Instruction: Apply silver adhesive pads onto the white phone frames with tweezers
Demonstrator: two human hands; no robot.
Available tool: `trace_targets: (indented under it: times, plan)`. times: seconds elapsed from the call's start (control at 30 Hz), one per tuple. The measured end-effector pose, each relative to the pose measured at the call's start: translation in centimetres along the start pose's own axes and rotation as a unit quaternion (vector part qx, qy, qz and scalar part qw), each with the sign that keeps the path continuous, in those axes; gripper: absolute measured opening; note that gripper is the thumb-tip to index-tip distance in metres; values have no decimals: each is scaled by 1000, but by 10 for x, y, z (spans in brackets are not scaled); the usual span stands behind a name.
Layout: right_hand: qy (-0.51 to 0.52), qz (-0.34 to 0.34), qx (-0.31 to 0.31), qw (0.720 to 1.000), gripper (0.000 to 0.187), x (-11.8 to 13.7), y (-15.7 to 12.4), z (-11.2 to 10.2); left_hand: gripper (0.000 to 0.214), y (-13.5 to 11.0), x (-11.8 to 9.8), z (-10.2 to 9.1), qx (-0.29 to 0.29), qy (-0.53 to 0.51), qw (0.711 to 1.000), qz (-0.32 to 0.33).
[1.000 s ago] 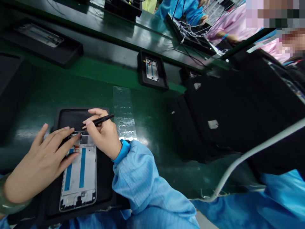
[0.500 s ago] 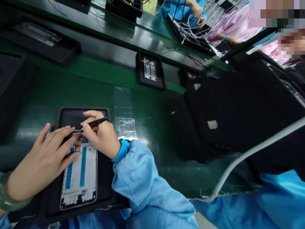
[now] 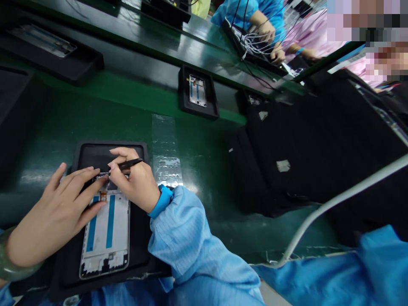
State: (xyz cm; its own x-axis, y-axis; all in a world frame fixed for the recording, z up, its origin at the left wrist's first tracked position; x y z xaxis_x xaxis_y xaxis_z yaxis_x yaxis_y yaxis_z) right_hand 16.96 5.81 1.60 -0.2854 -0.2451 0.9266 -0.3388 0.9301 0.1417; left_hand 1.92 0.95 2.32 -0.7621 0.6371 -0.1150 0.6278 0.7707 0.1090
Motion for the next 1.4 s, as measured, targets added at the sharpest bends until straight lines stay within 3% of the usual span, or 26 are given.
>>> trace_targets:
  times: [0.37, 0.67, 0.83, 0.93, 1.4]
  plan:
    - [-118, -72, 10, 990, 24, 10, 1, -1, 40, 1, -1, 0, -6, -2, 1000, 1]
    - [-227, -113, 104, 962, 26, 21, 2, 7, 38, 0, 1, 2, 3, -5, 1000, -5]
    - [-105, -67, 22, 992, 23, 8, 0, -1, 41, 0, 2, 1, -1, -5, 1000, 0]
    - [-42, -47, 12, 998, 22, 1, -1, -3, 42, -1, 2, 2, 1, -10, 1000, 0]
    - [-53, -45, 22, 997, 21, 3, 2, -1, 43, -2, 3, 2, -3, -15, 1000, 0]
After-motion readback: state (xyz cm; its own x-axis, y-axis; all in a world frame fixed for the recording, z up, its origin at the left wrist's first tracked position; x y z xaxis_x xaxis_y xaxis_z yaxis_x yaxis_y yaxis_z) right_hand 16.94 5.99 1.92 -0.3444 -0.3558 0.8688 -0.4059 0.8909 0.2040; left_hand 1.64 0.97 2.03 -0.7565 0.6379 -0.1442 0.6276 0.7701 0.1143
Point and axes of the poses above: each hand's wrist, its own y-axis towards the middle knuckle, its own z-axis out of the palm, x = y × z, the point moved 4 cm from there along y, towards the middle knuckle, and after that the axes turned 8 degrees about x, right-handed, at the moved point
